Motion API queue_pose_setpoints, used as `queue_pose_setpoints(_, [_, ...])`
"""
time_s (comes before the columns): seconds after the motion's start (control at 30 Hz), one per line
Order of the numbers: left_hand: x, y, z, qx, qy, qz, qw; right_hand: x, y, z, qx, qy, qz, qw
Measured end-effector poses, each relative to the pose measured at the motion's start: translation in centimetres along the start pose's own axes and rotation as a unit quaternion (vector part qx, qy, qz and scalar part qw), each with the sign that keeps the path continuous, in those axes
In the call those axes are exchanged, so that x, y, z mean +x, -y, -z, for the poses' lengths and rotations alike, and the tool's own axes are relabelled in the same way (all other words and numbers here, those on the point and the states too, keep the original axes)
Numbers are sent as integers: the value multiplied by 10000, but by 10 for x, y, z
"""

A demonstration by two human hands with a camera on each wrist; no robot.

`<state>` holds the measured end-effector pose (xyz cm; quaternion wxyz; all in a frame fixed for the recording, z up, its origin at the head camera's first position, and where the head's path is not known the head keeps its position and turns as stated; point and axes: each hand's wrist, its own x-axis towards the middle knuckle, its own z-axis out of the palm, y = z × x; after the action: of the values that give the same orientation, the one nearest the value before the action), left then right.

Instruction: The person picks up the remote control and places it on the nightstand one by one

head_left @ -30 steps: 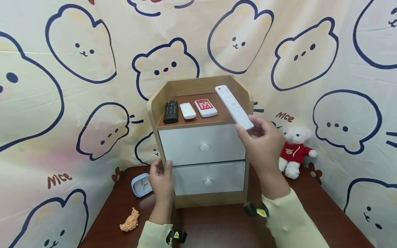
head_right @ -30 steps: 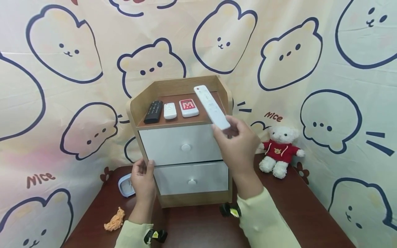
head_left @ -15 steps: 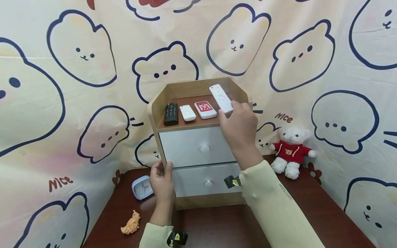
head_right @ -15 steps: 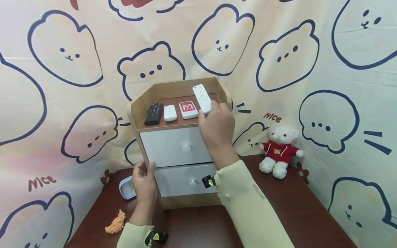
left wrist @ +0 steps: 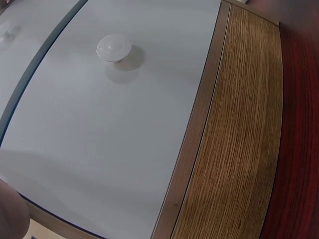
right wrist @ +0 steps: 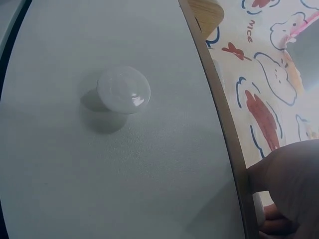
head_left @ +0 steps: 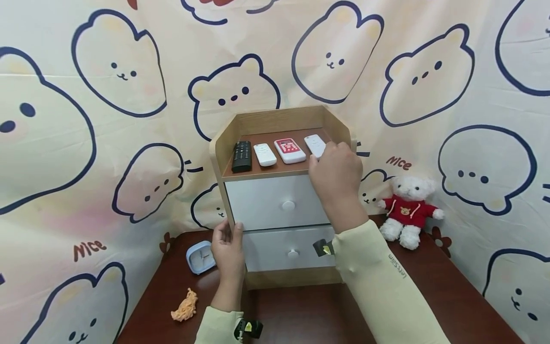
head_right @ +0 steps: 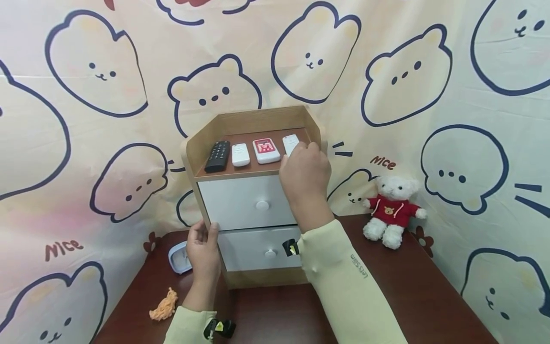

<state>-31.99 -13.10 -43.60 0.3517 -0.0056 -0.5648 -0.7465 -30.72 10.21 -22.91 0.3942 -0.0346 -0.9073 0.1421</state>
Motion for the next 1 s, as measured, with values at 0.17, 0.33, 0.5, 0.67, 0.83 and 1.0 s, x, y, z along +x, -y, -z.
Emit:
queue_pose_setpoints(0.17, [1,0,-1,22,-22,-42,10000,1,1,1,-156,92,-26,9998])
queue_pose_setpoints(0.33, [2,-1,-1,-11,-30,-62,10000,3,1,3,-214,208,-10,9996])
queue_pose_setpoints(0.5, [1,-1,-1,-13,-51,-6,10000,4,1,6,-354,474,-52,9982])
queue_pose_setpoints(0.67, [0,-2,-1,-58,-42,23,10000,3,2,10,-399,668,-59,9969])
queue_pose_setpoints(0.83, [1,-1,-1,-20,-2,20,10000,3,1,10,-320,668,-41,9972])
queue_pose_setpoints(1.0, [0,-1,0,-56,-4,33,10000,0,-1,10,-81,688,-11,9976])
